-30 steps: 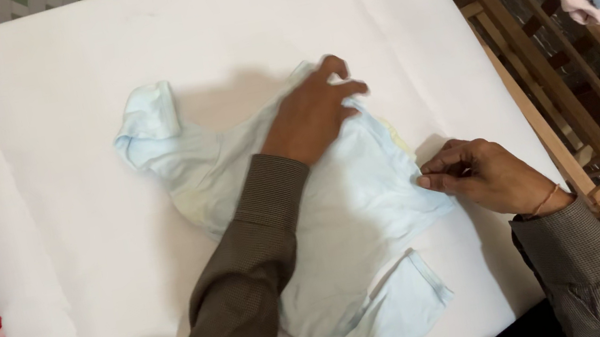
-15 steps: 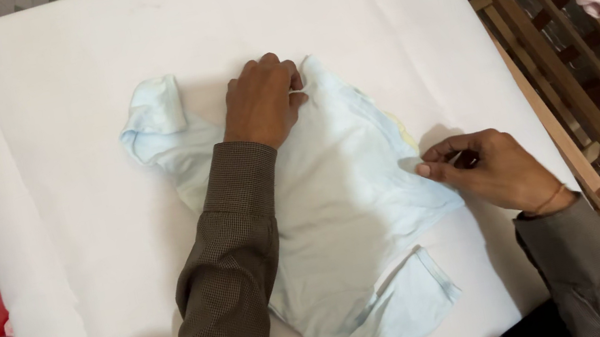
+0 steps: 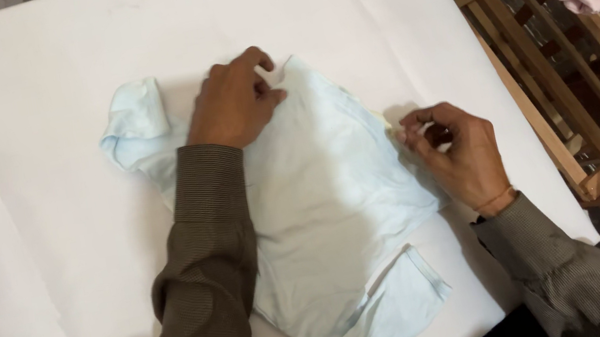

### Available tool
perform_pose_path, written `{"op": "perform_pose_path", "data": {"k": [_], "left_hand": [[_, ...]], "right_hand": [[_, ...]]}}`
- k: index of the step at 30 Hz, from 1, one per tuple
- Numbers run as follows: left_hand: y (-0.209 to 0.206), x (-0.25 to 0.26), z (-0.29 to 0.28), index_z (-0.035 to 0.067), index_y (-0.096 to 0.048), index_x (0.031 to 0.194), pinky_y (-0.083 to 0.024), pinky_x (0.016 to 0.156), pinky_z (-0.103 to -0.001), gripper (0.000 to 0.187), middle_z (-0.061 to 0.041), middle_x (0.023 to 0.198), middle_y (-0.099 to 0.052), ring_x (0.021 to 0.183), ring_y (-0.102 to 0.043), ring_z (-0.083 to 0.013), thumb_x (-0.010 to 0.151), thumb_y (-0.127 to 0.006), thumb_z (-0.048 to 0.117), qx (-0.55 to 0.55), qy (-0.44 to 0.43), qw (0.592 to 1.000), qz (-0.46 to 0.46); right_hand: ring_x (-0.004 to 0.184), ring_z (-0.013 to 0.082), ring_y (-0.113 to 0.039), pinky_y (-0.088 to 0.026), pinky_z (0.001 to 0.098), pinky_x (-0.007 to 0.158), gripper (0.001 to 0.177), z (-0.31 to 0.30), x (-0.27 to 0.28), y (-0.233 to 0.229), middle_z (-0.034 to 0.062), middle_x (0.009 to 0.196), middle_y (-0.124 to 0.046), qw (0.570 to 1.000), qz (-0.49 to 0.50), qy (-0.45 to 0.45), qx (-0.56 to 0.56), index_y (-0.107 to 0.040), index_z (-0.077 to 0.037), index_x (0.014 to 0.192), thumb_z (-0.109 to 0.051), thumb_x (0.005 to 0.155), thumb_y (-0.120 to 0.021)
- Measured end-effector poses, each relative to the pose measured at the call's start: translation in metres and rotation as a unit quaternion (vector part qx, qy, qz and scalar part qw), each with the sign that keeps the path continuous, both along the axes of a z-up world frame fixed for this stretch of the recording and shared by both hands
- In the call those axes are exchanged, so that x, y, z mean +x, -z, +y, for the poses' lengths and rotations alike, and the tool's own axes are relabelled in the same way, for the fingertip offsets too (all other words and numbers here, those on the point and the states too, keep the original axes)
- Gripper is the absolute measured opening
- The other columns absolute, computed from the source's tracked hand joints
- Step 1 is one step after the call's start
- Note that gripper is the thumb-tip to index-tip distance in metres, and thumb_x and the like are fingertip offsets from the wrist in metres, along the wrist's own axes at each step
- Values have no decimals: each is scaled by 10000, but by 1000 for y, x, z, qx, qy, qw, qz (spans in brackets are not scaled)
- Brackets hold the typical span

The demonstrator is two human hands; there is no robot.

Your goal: The person folds several small garments one at a time on a white-covered table. They smooth and fold a light blue garment, a yellow garment, and a patterned cloth, then place each folded item onto a nearby wooden shelf.

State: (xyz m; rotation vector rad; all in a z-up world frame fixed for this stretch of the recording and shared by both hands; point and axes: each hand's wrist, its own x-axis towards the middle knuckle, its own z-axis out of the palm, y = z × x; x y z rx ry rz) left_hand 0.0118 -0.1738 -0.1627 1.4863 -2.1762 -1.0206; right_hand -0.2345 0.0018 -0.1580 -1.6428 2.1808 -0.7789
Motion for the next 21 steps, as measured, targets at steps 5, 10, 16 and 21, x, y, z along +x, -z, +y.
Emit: {"op": "perform_pose_path", "data": {"k": [5, 10, 16, 21], "left_hand": [[-9, 16, -7, 130, -696, 1145, -555, 940, -404, 383, -47, 1052, -760, 1044, -705, -232, 845, -826, 330, 65, 16, 987, -145], [-5, 15, -8, 140, -740, 1069, -548, 962, -395, 323, -43, 1060, -756, 1060, -705, -232, 825, -826, 333, 65, 25, 988, -135], [-1, 9, -7, 117, -721, 1030, -555, 929, -410, 259, -74, 1021, -741, 1019, -707, -260, 862, -799, 298, 46, 38, 991, -115], [4, 4, -6, 116, -694, 1026, -563, 897, -415, 282, -65, 1010, -748, 1002, -714, -261, 826, -814, 273, 40, 22, 995, -88]], "right_hand": [[706, 135, -675, -590, 283, 607, 301, -24, 7, 3, 67, 838, -739, 996, -74, 38, 43, -740, -46, 1109, -276, 917, -766], [708, 160, -666, -582, 300, 652, 239, -37, 13, 15, 86, 827, -748, 998, -32, 39, 26, -755, -19, 1019, -229, 909, -783], [749, 175, -693, -599, 322, 678, 180, -42, 5, 17, 110, 863, -737, 1000, 5, -3, -4, -722, 12, 958, -153, 898, -763], [780, 191, -717, -622, 323, 697, 138, -42, 2, 18, 124, 904, -738, 999, -5, 37, -12, -694, 25, 998, -95, 935, -664]]}}
